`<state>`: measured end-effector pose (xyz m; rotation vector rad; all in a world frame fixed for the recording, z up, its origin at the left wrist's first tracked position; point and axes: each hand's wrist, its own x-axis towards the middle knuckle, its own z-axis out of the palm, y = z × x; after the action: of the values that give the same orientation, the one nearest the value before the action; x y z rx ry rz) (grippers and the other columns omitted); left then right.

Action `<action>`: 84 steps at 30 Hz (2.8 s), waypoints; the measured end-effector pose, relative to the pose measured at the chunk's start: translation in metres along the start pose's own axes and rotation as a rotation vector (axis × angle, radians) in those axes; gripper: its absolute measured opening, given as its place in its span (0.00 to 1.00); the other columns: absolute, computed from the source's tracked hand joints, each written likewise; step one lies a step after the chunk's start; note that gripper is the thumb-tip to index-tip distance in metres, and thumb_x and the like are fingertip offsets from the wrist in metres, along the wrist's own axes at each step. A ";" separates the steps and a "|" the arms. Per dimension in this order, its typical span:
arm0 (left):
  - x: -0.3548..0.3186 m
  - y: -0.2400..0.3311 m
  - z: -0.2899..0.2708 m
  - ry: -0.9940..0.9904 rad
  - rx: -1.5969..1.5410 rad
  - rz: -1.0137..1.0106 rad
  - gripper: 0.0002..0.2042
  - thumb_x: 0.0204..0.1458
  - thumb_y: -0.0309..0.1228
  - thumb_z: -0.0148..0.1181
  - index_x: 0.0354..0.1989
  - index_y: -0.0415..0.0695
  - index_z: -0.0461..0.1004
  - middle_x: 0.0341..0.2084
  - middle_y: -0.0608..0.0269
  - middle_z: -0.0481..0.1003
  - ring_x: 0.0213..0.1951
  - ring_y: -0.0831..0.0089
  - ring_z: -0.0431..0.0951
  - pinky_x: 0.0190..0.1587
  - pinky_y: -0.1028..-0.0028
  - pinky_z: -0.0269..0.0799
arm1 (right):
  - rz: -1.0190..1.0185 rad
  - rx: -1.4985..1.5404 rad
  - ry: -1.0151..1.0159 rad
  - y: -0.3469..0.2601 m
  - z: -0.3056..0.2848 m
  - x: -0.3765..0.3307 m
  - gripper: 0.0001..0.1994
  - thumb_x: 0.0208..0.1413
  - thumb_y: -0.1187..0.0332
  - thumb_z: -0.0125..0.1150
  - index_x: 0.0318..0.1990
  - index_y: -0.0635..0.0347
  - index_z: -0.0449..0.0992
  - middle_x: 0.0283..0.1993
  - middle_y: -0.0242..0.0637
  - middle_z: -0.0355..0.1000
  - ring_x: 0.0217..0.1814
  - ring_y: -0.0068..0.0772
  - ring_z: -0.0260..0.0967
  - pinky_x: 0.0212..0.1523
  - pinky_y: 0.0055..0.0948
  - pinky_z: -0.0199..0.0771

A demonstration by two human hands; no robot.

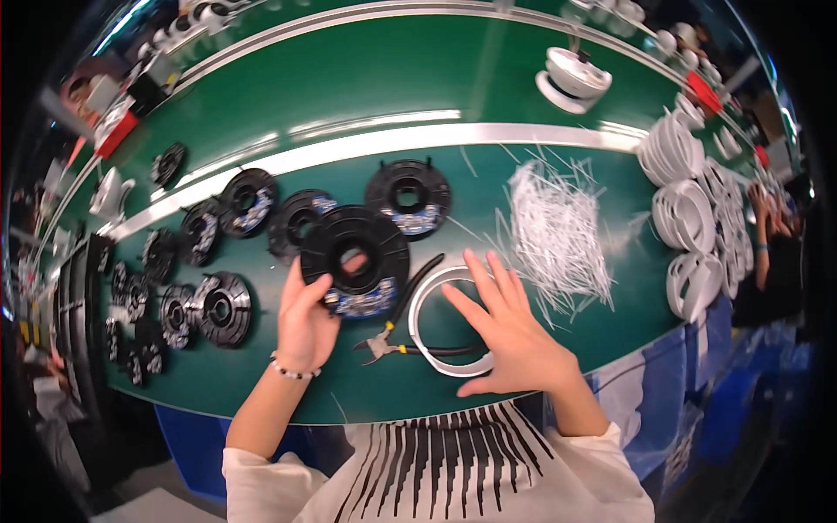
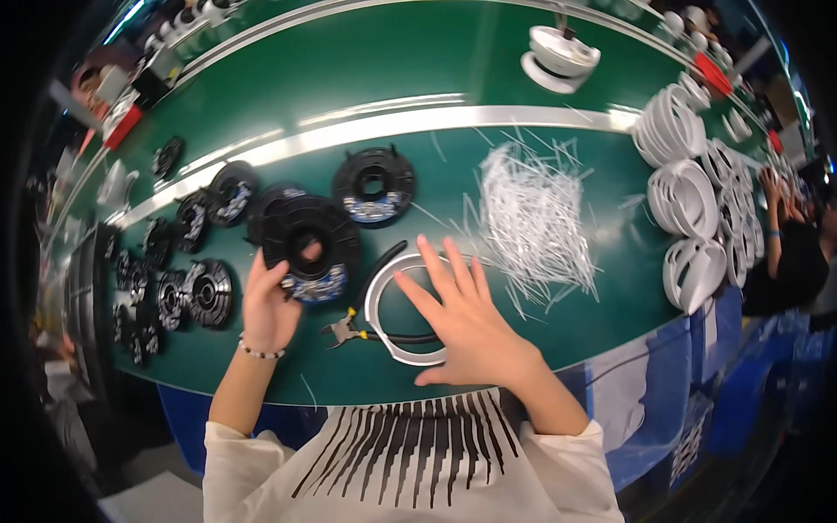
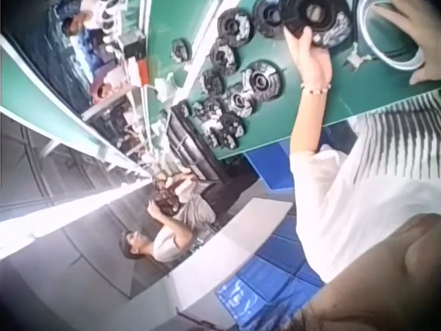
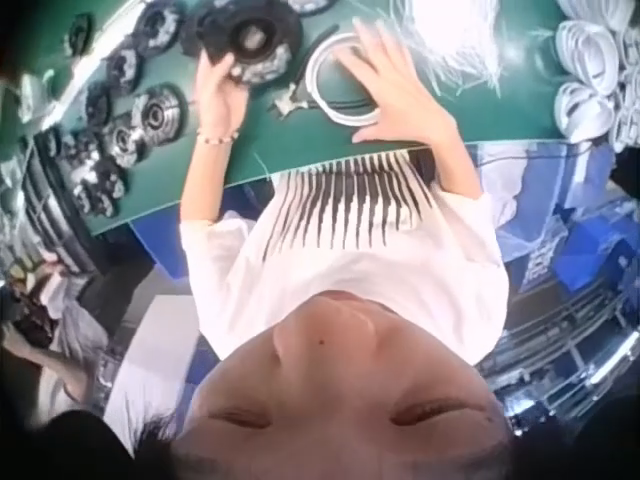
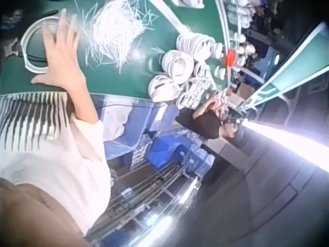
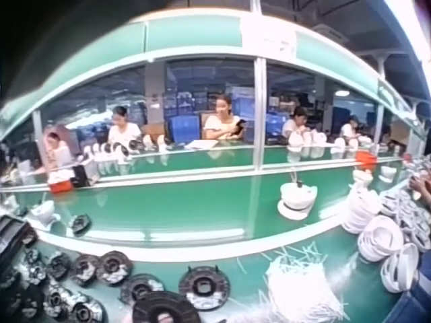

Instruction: Fitting circuit boards into security camera housings and trimming wires on an assembly line.

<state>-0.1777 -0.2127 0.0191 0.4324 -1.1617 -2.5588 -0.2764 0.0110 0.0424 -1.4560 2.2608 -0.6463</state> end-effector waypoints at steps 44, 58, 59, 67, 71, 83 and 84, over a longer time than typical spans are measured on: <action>-0.018 -0.032 -0.016 -0.354 0.038 -0.207 0.39 0.42 0.28 0.56 0.62 0.44 0.39 0.59 0.61 0.50 0.57 0.74 0.55 0.54 0.72 0.56 | -0.195 1.318 0.459 -0.021 0.027 0.070 0.49 0.32 0.71 0.68 0.61 0.66 0.39 0.62 0.47 0.44 0.63 0.37 0.45 0.60 0.33 0.47; 0.005 -0.015 0.003 -0.246 -0.424 -0.350 0.30 0.52 0.53 0.34 0.59 0.47 0.51 0.54 0.58 0.58 0.56 0.62 0.59 0.55 0.53 0.56 | -0.316 0.715 0.603 0.002 0.022 0.065 0.51 0.25 0.63 0.72 0.60 0.65 0.46 0.64 0.57 0.38 0.64 0.47 0.44 0.59 0.40 0.47; 0.005 -0.019 -0.001 -0.287 -0.492 -0.321 0.29 0.52 0.52 0.33 0.59 0.46 0.51 0.54 0.59 0.58 0.57 0.62 0.57 0.56 0.56 0.54 | -0.306 0.926 0.563 0.003 0.025 0.065 0.52 0.27 0.67 0.72 0.61 0.67 0.41 0.64 0.56 0.37 0.64 0.43 0.45 0.60 0.37 0.48; 0.004 -0.025 -0.020 -0.563 -0.555 -0.418 0.30 0.49 0.46 0.36 0.58 0.41 0.53 0.56 0.54 0.57 0.56 0.58 0.59 0.57 0.55 0.52 | -0.244 0.729 0.539 -0.011 0.036 0.063 0.52 0.27 0.62 0.73 0.60 0.68 0.43 0.64 0.57 0.37 0.66 0.50 0.36 0.61 0.41 0.42; 0.009 -0.018 -0.016 -0.379 -0.537 -0.562 0.34 0.49 0.60 0.34 0.56 0.44 0.56 0.52 0.54 0.61 0.53 0.58 0.62 0.52 0.53 0.60 | -0.278 0.523 0.475 -0.016 0.030 0.060 0.54 0.24 0.62 0.74 0.60 0.66 0.45 0.64 0.57 0.35 0.66 0.48 0.38 0.61 0.40 0.42; 0.001 -0.014 0.008 -0.070 -0.211 -0.501 0.32 0.50 0.60 0.28 0.47 0.47 0.66 0.30 0.66 0.69 0.39 0.65 0.70 0.45 0.65 0.67 | -0.256 0.373 0.486 -0.033 0.037 0.055 0.47 0.25 0.58 0.72 0.57 0.59 0.52 0.63 0.61 0.37 0.63 0.61 0.38 0.54 0.51 0.44; 0.000 -0.015 0.006 -0.064 -0.214 -0.496 0.32 0.50 0.60 0.28 0.47 0.47 0.66 0.30 0.66 0.69 0.39 0.65 0.70 0.45 0.65 0.67 | -0.239 0.333 0.482 -0.034 0.039 0.056 0.48 0.25 0.58 0.72 0.57 0.60 0.52 0.63 0.61 0.37 0.63 0.61 0.39 0.53 0.52 0.45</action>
<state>-0.1822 -0.1994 0.0110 0.6587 -0.8662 -3.1003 -0.2522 -0.0593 0.0253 -1.5298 2.1670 -1.5095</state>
